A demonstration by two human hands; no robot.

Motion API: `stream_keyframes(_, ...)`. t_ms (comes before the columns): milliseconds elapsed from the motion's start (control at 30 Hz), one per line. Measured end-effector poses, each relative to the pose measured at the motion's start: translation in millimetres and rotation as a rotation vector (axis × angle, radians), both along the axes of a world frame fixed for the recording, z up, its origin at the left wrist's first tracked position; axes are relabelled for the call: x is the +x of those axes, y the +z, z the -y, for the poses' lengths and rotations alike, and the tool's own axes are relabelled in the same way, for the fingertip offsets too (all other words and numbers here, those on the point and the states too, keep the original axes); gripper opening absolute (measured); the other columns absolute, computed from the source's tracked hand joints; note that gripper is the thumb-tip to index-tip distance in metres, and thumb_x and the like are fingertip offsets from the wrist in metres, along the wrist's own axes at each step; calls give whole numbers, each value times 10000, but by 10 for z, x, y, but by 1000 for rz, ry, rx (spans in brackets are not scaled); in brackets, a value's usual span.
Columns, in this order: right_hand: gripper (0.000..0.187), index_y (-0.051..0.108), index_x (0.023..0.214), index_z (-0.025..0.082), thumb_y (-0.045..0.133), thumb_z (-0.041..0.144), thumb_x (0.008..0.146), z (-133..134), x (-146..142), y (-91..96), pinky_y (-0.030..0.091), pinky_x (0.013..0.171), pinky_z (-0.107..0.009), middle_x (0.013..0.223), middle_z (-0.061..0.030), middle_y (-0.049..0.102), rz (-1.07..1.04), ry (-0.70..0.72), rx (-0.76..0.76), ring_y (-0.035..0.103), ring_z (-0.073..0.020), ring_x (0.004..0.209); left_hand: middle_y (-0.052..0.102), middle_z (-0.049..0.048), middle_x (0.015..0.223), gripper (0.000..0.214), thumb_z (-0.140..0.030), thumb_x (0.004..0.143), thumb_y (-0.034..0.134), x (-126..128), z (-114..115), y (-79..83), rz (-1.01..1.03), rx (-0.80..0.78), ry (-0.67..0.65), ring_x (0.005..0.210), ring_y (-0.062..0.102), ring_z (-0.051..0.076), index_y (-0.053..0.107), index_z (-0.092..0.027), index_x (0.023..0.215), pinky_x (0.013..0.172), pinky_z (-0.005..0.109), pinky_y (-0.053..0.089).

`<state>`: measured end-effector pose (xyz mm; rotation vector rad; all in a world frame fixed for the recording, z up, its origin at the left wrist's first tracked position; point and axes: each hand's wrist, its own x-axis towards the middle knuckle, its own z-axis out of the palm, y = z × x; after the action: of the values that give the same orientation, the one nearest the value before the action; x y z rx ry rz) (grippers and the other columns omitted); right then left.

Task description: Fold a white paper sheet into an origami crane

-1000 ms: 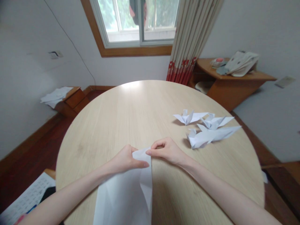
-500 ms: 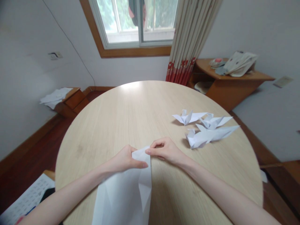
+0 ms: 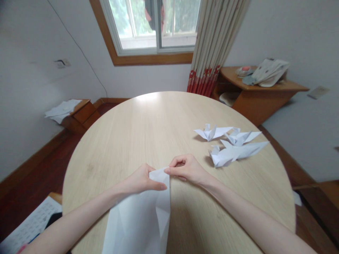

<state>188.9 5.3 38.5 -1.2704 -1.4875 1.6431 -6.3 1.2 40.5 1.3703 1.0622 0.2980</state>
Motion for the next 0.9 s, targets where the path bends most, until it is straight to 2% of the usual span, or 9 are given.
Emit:
stream_keyframes(400, 408, 589, 567, 171, 800, 521, 567, -12, 15, -19, 154, 404, -237, 376, 76, 410, -1, 0, 1, 302, -52, 380, 407, -53, 498, 276, -295, 584, 729, -13, 4, 18, -2, -25, -2, 495, 350, 76, 507, -148, 512, 471, 222, 208)
stream_keyframes(633, 363, 594, 511, 165, 827, 440, 545, -36, 31, -39, 161, 430, -250, 427, 56, 434, -73, -21, -6, 320, -61, 414, 381, -60, 528, 293, -314, 606, 718, -21, -11, -36, 4, 0, -65, 483, 324, 69, 483, -159, 529, 448, 222, 197)
stream_keyframes(800, 352, 594, 535, 177, 785, 467, 595, -18, 9, -8, 212, 451, -256, 465, 49, 444, -17, 12, 63, 326, -75, 447, 391, -58, 531, 299, -314, 607, 719, -19, -19, -62, 6, 7, -77, 485, 337, 70, 476, -158, 528, 445, 212, 214)
stream_keyframes(900, 375, 579, 554, 182, 716, 515, 659, 7, -9, -4, 262, 487, -261, 508, 32, 469, 47, 4, 170, 369, -99, 501, 417, -50, 535, 290, -311, 601, 716, -18, -15, -52, -1, -14, -65, 492, 373, 76, 482, -155, 529, 448, 206, 229)
